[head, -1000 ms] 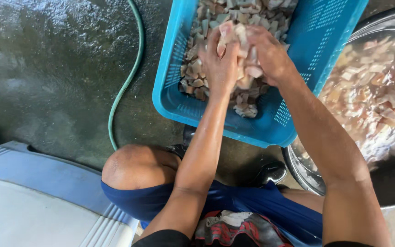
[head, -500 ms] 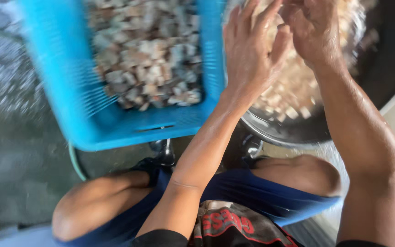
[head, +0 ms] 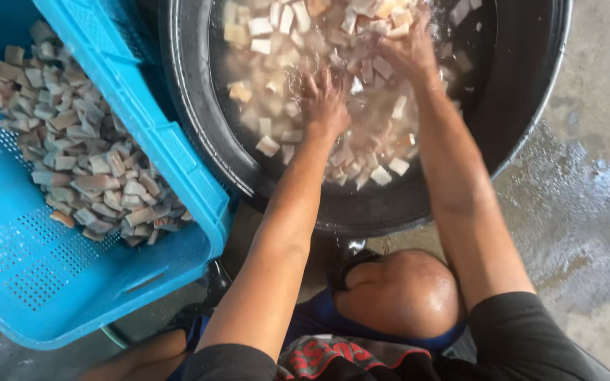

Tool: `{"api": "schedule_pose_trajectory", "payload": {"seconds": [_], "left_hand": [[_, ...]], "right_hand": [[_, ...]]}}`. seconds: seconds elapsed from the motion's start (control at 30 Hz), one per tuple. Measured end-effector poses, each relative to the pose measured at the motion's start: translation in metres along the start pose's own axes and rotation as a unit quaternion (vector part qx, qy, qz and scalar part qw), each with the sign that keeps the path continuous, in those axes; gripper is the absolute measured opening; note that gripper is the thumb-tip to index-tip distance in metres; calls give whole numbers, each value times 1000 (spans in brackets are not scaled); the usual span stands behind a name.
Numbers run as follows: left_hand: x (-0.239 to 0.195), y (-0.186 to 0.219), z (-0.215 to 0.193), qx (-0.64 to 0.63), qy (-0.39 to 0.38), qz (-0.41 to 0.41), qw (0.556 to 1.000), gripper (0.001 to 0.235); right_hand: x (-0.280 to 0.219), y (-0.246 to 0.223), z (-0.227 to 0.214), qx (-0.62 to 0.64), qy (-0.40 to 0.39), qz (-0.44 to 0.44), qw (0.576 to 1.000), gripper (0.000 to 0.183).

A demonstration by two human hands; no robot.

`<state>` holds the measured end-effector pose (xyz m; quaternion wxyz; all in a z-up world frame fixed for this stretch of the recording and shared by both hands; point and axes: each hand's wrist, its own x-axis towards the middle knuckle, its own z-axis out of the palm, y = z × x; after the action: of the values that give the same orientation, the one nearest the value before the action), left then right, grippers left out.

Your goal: The person washes diced food items in a large black basin filled with water, using both hands to agitate and rinse the pieces. They repeatedly scoop the washed items from the basin and transfer them into a blue plastic basket placed beside them.

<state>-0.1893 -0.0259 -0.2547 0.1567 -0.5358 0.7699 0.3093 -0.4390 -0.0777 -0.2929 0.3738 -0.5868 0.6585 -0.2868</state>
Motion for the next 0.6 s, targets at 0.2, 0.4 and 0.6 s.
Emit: {"api": "schedule_pose_trajectory", "payload": {"seconds": [0.2, 0.4, 0.6], "left_hand": [[34, -4, 74, 115, 95, 82, 985, 60], [-23, 6, -69, -143, -59, 166, 974, 57], [49, -55, -118, -66, 295, 229, 925, 19]], "right_hand": [[-39, -31, 8, -353, 125, -299, 878, 57], [-81, -91, -4, -114, 20, 71, 991, 41], [-48, -153, -82, -336, 109, -328, 876, 33]]}}
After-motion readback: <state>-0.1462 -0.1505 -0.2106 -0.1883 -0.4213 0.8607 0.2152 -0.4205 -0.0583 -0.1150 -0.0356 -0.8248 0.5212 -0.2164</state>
